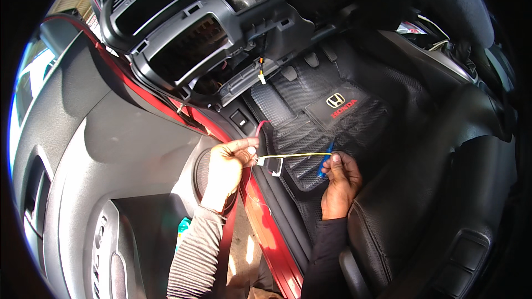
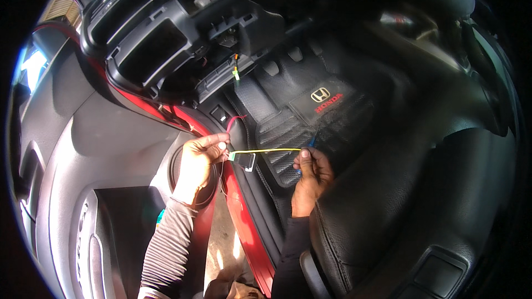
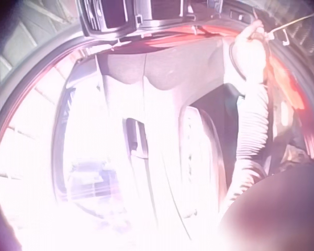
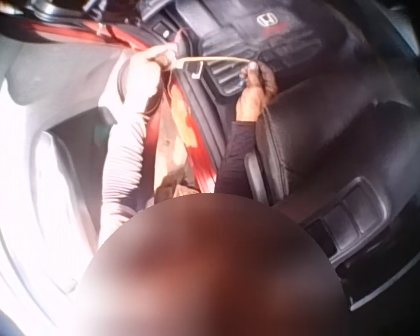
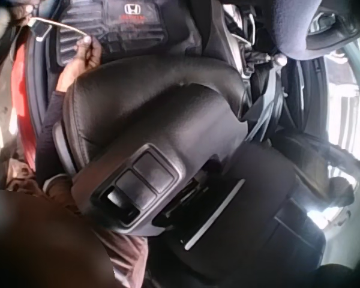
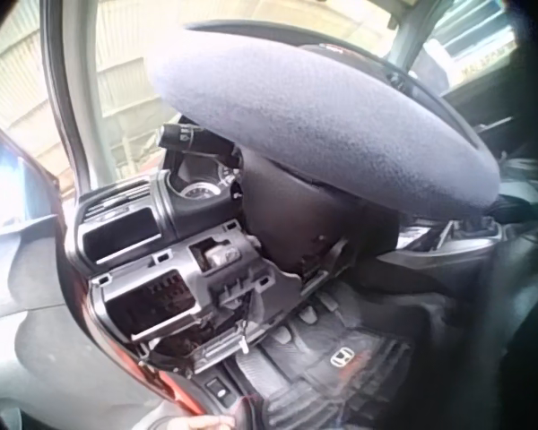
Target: The person connects wires to a small black module inside the car's dashboard, then moves to the engine bay to route and attach wires near the battery and firewall. The person uses pliers and a wire connector to secure the connections.
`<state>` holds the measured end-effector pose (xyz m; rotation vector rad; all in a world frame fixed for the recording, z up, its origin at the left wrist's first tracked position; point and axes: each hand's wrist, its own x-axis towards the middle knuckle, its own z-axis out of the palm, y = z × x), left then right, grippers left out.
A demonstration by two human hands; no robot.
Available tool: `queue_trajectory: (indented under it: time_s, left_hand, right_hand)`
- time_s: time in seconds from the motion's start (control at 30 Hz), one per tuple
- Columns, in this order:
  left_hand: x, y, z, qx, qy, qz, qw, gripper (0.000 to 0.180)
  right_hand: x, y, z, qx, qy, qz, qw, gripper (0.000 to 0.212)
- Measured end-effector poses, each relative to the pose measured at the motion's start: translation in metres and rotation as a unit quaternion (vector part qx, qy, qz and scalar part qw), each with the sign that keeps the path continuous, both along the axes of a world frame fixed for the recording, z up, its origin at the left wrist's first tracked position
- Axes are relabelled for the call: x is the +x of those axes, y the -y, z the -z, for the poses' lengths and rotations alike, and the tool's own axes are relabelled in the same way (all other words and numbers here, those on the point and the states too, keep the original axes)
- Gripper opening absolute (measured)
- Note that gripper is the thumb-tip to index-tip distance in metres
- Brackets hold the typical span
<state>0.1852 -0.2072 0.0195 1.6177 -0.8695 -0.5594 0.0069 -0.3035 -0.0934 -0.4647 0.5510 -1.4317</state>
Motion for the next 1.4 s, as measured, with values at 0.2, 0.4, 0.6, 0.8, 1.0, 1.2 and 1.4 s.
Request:
queue_trajectory:
  time_s: [0.2, 0.4, 0.6, 0.8, 1.0, 1.2, 1.4]
  left_hand:
    - [-0.003, 0.025, 0.012, -0.045, -0.034, -0.026, 0.998, 0.021]
    - [0.007, 0.033, 0.015, -0.053, 0.047, -0.04, 0.997, 0.023]
    - [0.013, 0.021, 0.023, -0.113, -0.031, 0.003, 0.993, 0.041]
    - [0.001, 0.007, 0.029, -0.108, -0.041, -0.01, 0.993, 0.039]
    - [-0.011, -0.001, 0.033, -0.111, -0.052, -0.013, 0.992, 0.036]
    - [-0.01, -0.005, 0.034, -0.095, -0.067, -0.023, 0.993, 0.033]
    - [-0.006, -0.01, 0.038, -0.108, -0.078, -0.016, 0.991, 0.031]
  right_hand:
    - [-0.001, 0.001, 0.005, 0.078, -0.023, 0.005, 0.997, 0.012]
    - [-0.002, -0.002, -0.002, -0.009, 0.033, -0.033, 0.999, 0.013]
    - [-0.004, -0.003, -0.002, -0.074, 0.101, -0.11, 0.986, 0.015]
    - [0.002, 0.0, 0.007, 0.031, 0.027, -0.032, 0.999, 0.013]
    - [0.004, 0.002, 0.01, 0.108, 0.009, -0.012, 0.994, 0.013]
    - [0.002, 0.0, 0.006, 0.021, 0.057, -0.063, 0.996, 0.014]
    - [0.004, 0.0, 0.007, -0.003, 0.059, -0.08, 0.995, 0.01]
